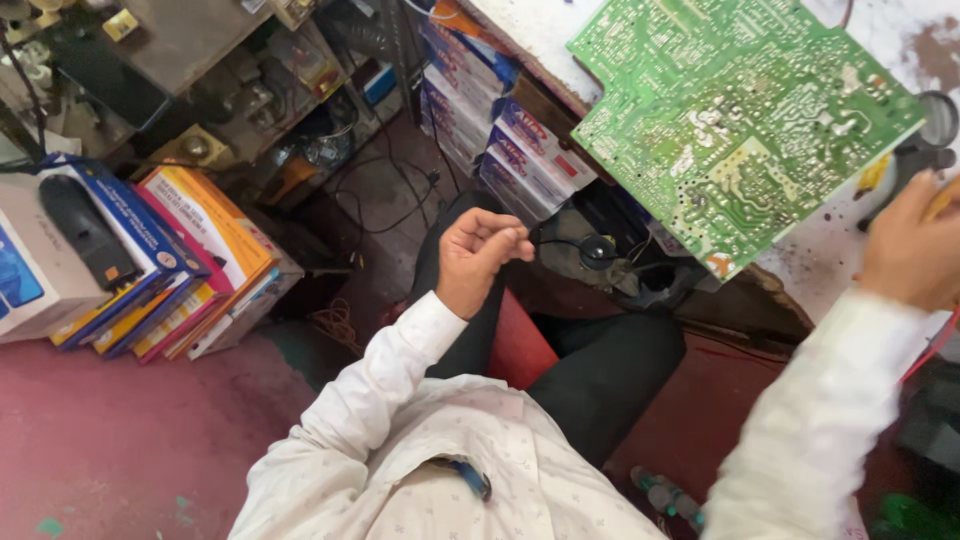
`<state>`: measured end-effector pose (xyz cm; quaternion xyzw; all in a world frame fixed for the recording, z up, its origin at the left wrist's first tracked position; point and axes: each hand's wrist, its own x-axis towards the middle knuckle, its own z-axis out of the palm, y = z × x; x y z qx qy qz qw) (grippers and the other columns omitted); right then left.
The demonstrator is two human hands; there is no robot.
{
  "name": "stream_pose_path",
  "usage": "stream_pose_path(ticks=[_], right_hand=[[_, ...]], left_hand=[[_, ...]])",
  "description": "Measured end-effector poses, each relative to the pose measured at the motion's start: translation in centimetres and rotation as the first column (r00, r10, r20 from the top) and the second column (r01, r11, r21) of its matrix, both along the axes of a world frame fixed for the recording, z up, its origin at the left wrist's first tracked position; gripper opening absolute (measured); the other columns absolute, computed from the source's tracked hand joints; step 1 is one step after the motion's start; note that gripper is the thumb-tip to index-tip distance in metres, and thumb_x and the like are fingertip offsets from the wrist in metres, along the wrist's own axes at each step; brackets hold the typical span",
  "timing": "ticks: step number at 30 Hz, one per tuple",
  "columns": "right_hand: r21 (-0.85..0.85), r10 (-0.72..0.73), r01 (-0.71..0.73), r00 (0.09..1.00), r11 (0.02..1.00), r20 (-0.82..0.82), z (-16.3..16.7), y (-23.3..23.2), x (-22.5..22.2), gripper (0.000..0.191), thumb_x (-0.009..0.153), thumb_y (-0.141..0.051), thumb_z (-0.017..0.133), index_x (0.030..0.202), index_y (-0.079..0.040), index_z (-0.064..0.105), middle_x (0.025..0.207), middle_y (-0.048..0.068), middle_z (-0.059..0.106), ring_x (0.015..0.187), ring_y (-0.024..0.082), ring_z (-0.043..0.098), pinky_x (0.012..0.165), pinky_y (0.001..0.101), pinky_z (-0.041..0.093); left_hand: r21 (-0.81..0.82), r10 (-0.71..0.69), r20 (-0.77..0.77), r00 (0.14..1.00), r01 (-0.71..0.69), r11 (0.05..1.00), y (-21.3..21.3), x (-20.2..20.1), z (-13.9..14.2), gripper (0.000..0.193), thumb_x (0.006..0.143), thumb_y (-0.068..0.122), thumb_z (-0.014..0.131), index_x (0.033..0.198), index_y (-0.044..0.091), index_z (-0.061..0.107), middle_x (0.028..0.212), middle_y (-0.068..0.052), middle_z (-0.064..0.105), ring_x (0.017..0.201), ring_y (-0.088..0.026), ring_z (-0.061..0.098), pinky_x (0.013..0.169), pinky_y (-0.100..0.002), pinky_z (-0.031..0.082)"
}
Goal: The person sits on the floor sorting through a plastic box of electronic components, picking out and inspecting small parts by hand and with a magnifying glass. They then move to a workbench with a large circuit board and solder components onto the board using a soldering iron.
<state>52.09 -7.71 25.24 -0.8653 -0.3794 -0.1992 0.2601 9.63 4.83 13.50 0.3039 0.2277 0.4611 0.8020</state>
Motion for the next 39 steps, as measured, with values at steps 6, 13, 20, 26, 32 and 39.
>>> stream_pose_path(ticks=[6,13,20,26,32,39], right_hand=[[0.336,0.405,-0.228,0.548,0.914,-0.732,-1.0,-1.5,-25.3,0.019,0.094,-0.001,0.074,0.113,-0.001,0.074,0.090,0.006,0.073,0.075,0.008,0.067,0.064,0.0224,0.053],[0.556,0.564,-0.131,0.332,0.821,-0.756,-3.4,2.2,-27.7,0.009,0.101,0.002,0.067,0.108,0.006,0.070,0.095,0.008,0.074,0.084,0.010,0.071,0.077,0.0236,0.059],[0.503,0.518,-0.157,0.425,0.850,-0.742,-4.9,5.2,-24.7,0.003,0.096,0.004,0.065,0.098,0.003,0.067,0.096,0.005,0.067,0.078,0.009,0.069,0.067,0.0212,0.055],[0.529,0.541,-0.147,0.378,0.836,-0.751,-4.0,4.6,-25.0,0.005,0.095,0.006,0.065,0.097,0.001,0.067,0.097,0.004,0.067,0.072,0.007,0.066,0.060,0.0210,0.051],[0.571,0.559,-0.046,0.278,0.820,-0.781,-4.5,5.5,-26.5,0.016,0.098,0.005,0.063,0.112,-0.001,0.064,0.099,0.004,0.071,0.083,0.008,0.067,0.071,0.0200,0.053],[0.556,0.601,-0.248,0.463,0.794,-0.652,-3.3,7.9,-28.7,0.013,0.098,0.008,0.071,0.111,0.006,0.069,0.112,0.011,0.069,0.092,0.011,0.067,0.081,0.0221,0.055]], left_hand=[[0.133,-0.191,-0.005,0.981,0.190,0.973,-2.7,2.2,1.4,0.011,0.101,-0.002,0.064,0.112,-0.001,0.065,0.102,-0.011,0.074,0.089,-0.016,0.074,0.082,-0.028,0.061],[0.217,-0.225,-0.173,0.959,0.259,0.941,-1.9,3.0,2.3,0.010,0.104,0.000,0.066,0.113,-0.002,0.068,0.101,-0.005,0.072,0.091,-0.008,0.069,0.082,-0.022,0.056],[0.015,-0.388,-0.146,0.910,0.395,0.919,2.1,6.4,1.4,0.013,0.103,0.006,0.066,0.113,-0.002,0.068,0.096,-0.006,0.073,0.084,-0.009,0.069,0.077,-0.024,0.058],[-0.139,-0.447,-0.026,0.894,0.440,0.887,1.7,5.7,2.0,0.013,0.102,0.006,0.068,0.109,-0.004,0.068,0.093,-0.009,0.074,0.079,-0.013,0.071,0.073,-0.028,0.060],[0.002,-0.493,-0.124,0.861,0.497,0.868,3.9,4.9,3.6,0.011,0.104,0.007,0.064,0.110,-0.001,0.067,0.098,-0.007,0.073,0.085,-0.010,0.069,0.079,-0.026,0.059],[0.666,-0.058,-0.443,0.895,0.371,0.647,8.6,0.7,7.7,0.007,0.097,-0.001,0.067,0.104,0.002,0.067,0.099,-0.007,0.069,0.091,-0.015,0.070,0.080,-0.028,0.058]])
